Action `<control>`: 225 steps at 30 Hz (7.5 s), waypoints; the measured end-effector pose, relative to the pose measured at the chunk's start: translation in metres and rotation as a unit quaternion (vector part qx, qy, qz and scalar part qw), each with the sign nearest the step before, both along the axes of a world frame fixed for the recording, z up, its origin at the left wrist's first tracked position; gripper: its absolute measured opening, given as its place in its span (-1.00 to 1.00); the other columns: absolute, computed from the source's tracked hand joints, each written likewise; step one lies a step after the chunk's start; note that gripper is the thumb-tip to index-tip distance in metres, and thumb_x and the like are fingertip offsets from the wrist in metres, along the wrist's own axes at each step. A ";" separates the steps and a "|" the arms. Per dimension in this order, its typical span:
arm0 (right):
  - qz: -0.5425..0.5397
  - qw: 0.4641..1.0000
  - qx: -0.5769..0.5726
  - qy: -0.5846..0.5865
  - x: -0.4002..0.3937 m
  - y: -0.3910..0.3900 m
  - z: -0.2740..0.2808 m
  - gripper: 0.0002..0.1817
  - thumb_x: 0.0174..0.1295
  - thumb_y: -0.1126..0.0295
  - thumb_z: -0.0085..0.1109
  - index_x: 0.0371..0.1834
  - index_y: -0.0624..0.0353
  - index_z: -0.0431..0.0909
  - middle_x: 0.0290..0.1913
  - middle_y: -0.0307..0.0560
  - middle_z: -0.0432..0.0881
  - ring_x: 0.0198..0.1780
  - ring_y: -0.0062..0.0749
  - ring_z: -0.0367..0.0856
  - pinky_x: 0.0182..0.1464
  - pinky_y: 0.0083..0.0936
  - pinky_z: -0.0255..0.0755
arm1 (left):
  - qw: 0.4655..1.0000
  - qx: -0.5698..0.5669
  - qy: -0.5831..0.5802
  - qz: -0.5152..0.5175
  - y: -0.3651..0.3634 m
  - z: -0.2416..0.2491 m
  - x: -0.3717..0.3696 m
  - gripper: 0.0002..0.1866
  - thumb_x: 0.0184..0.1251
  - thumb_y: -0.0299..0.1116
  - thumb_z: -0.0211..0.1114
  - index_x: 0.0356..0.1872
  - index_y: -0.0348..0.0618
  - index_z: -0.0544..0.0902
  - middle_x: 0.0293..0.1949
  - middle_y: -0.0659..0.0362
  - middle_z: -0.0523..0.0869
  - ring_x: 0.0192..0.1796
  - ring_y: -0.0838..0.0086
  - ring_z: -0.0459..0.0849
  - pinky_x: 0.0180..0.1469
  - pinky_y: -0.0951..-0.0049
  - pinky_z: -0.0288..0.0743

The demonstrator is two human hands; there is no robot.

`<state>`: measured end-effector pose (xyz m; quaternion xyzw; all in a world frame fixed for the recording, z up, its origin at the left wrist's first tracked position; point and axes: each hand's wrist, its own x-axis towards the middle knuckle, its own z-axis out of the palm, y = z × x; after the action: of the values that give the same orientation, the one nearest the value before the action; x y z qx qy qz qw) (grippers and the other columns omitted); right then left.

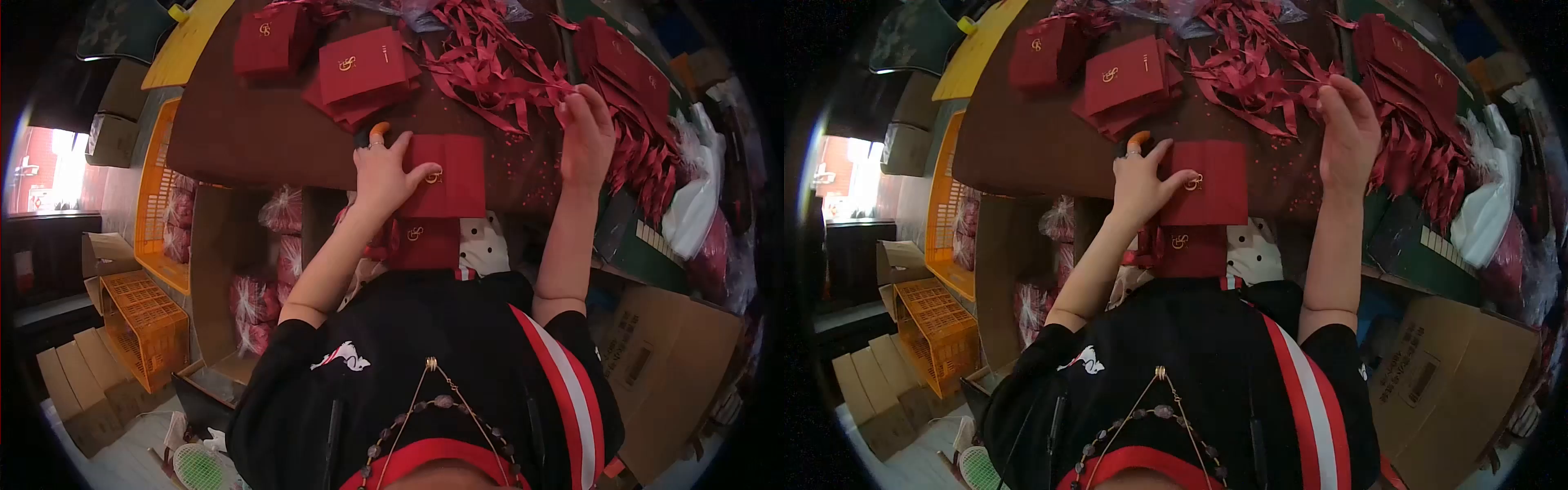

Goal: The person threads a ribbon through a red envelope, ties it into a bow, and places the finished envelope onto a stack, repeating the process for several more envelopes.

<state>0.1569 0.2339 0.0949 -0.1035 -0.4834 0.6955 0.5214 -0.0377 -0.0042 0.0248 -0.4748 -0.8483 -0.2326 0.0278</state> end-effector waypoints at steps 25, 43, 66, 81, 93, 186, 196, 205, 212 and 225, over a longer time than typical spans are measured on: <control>-0.011 0.858 0.335 -0.390 -0.076 -0.112 -0.083 -0.86 0.29 0.36 0.34 -0.18 0.16 0.70 -0.23 -0.07 0.73 -0.18 -0.14 0.73 -0.17 -0.30 0.56 | 0.997 0.036 -0.018 0.069 -0.032 -0.012 0.025 -0.50 0.14 -0.05 0.58 0.00 -0.09 0.68 -0.13 0.07 0.66 -0.15 0.08 0.65 -0.05 0.17 0.51; -0.062 0.782 0.484 -0.387 -0.077 -0.120 -0.093 -0.89 0.24 0.42 0.31 -0.20 0.14 0.64 -0.20 -0.13 0.62 -0.11 -0.14 0.61 -0.03 -0.22 0.48 | 0.941 0.065 -0.325 0.067 -0.018 -0.010 0.009 -0.45 0.11 -0.19 0.57 0.11 -0.24 0.70 -0.08 -0.03 0.76 -0.02 0.12 0.73 0.09 0.24 0.58; -0.048 0.767 0.391 -0.507 -0.067 -0.102 -0.084 -0.86 0.06 0.28 0.50 -0.31 -0.03 0.81 -0.23 -0.22 0.62 -0.05 -0.16 0.53 0.02 -0.22 0.36 | 0.982 0.038 -0.185 -0.012 0.001 -0.013 0.002 -0.72 0.20 -0.35 0.43 -0.05 -0.02 0.83 -0.07 -0.09 0.66 -0.04 0.01 0.68 0.07 0.14 0.56; -0.041 0.739 0.458 -0.492 -0.061 -0.096 -0.087 -0.73 0.08 0.23 0.50 -0.11 -0.14 0.81 -0.14 -0.30 0.61 0.02 -0.22 0.54 0.05 -0.23 0.40 | 0.994 0.013 0.091 -0.065 0.016 -0.021 -0.011 -0.94 0.21 -0.41 0.40 -0.31 -0.06 0.79 -0.19 -0.01 0.68 -0.18 0.00 0.64 -0.14 0.08 0.52; 0.010 0.712 0.430 -0.555 -0.072 -0.093 -0.074 -0.72 0.05 0.16 0.52 -0.13 -0.22 0.82 -0.14 -0.26 0.61 0.06 -0.20 0.53 0.10 -0.21 0.41 | 0.986 0.037 0.115 0.111 -0.060 0.010 -0.075 -0.75 0.33 -0.31 0.40 0.01 0.02 0.75 -0.04 0.01 0.66 -0.05 -0.06 0.64 -0.03 0.05 0.55; 0.028 0.839 0.342 -0.423 -0.048 -0.106 -0.085 -0.77 0.09 0.40 0.47 -0.27 0.10 0.57 -0.31 -0.19 0.66 -0.18 -0.21 0.61 -0.02 -0.28 0.41 | 0.963 0.078 -0.222 -0.130 0.006 -0.032 -0.007 -0.68 0.17 -0.36 0.45 -0.02 -0.11 0.80 0.05 -0.02 0.67 0.04 0.05 0.66 0.16 0.14 0.52; -0.021 0.823 0.401 -0.402 -0.036 -0.113 -0.079 -0.55 0.07 0.28 0.54 0.00 0.09 0.59 0.06 -0.09 0.59 0.16 -0.09 0.51 0.26 -0.17 0.37 | 0.977 0.001 -0.092 -0.190 -0.003 -0.008 -0.005 -0.82 0.15 -0.42 0.39 -0.20 -0.15 0.77 0.02 0.00 0.66 -0.01 -0.01 0.63 0.08 0.09 0.52; -0.118 0.742 0.430 -0.501 -0.024 -0.104 -0.094 0.07 -0.07 -0.03 0.62 0.51 0.15 0.31 0.48 0.09 0.33 0.51 0.09 0.25 0.52 -0.02 0.17 | 0.992 0.029 0.000 -0.124 -0.026 0.007 -0.016 -0.93 0.15 -0.40 0.42 -0.33 -0.05 0.78 -0.14 0.01 0.65 -0.08 -0.04 0.61 -0.03 0.03 0.49; -0.118 0.742 0.432 -0.500 -0.024 -0.104 -0.093 -0.02 0.02 -0.02 0.58 0.49 0.10 0.33 0.48 0.07 0.31 0.50 0.12 0.23 0.52 0.02 0.16 | 1.000 -0.019 0.017 0.010 -0.083 -0.010 -0.049 -0.75 0.24 -0.28 0.45 -0.06 0.03 0.79 -0.05 -0.03 0.66 -0.08 -0.04 0.62 0.01 0.06 0.47; 0.078 0.876 0.475 0.041 0.021 -0.178 0.136 -0.46 0.47 0.45 -0.06 0.33 -0.61 0.43 -0.23 -0.74 0.62 -0.15 -0.76 0.41 0.09 -0.43 0.16 | 0.972 0.008 0.066 -0.225 -0.038 -0.024 0.038 -0.31 0.13 -0.22 0.53 0.36 0.03 0.57 0.44 0.04 0.47 0.46 0.02 0.42 0.47 -0.11 0.23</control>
<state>0.1775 0.0555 0.2305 0.2237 -0.7401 0.4245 0.4712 -0.0001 -0.0420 0.0010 -0.6677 -0.7138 -0.2085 0.0342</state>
